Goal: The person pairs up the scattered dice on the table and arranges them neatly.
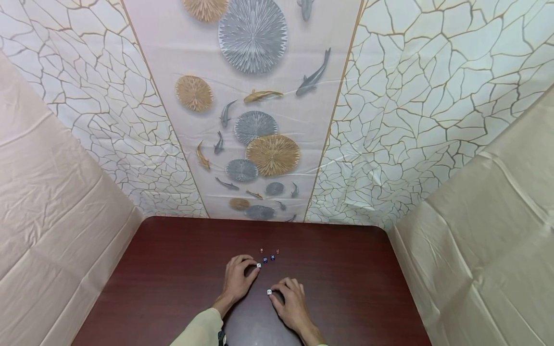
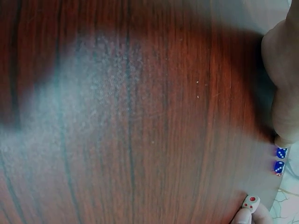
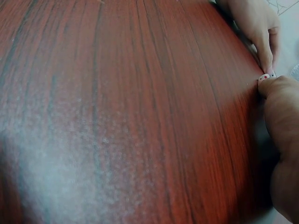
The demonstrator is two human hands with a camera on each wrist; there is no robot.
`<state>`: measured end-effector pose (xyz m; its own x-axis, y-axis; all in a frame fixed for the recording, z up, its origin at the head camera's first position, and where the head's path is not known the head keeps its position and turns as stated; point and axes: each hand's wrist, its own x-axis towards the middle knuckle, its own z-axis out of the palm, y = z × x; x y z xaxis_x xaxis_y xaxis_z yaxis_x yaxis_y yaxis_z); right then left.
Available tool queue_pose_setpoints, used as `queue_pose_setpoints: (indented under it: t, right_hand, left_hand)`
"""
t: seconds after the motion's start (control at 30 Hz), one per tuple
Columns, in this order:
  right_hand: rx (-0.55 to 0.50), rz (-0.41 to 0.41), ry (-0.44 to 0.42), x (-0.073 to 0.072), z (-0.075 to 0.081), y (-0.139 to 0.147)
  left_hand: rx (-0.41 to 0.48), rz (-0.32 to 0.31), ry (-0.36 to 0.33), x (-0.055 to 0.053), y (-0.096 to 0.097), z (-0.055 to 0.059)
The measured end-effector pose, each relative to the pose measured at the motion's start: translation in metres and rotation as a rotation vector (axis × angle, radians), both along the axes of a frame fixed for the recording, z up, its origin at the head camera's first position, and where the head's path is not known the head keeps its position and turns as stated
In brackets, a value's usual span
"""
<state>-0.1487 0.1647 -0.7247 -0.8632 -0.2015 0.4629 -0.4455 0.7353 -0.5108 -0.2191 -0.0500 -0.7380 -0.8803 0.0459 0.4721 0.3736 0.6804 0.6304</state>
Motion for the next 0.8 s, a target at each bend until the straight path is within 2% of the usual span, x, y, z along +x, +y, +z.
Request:
queue_pose_setpoints:
  t: [0.2, 0.4, 0.5, 0.67, 0.8]
  right_hand:
    - [-0.001, 0.000, -0.009, 0.000, 0.001, -0.001]
    - [-0.011, 0.008, 0.005, 0.001, 0.001, 0.000]
    - [-0.012, 0.007, 0.018, 0.001, 0.000, 0.000]
    - [-0.013, 0.006, 0.021, 0.001, 0.000, 0.000]
    - [-0.012, 0.003, 0.017, 0.001, 0.000, -0.001]
  left_hand:
    - [0.019, -0.011, -0.057, 0.003, -0.002, 0.010]
    - [0.052, -0.035, -0.118, 0.007, -0.008, 0.013]
    - [0.051, -0.048, -0.105, 0.010, -0.011, 0.014]
    - [0.032, -0.071, -0.041, 0.016, -0.015, 0.011]
    - [0.008, -0.092, -0.029, 0.022, -0.017, 0.013]
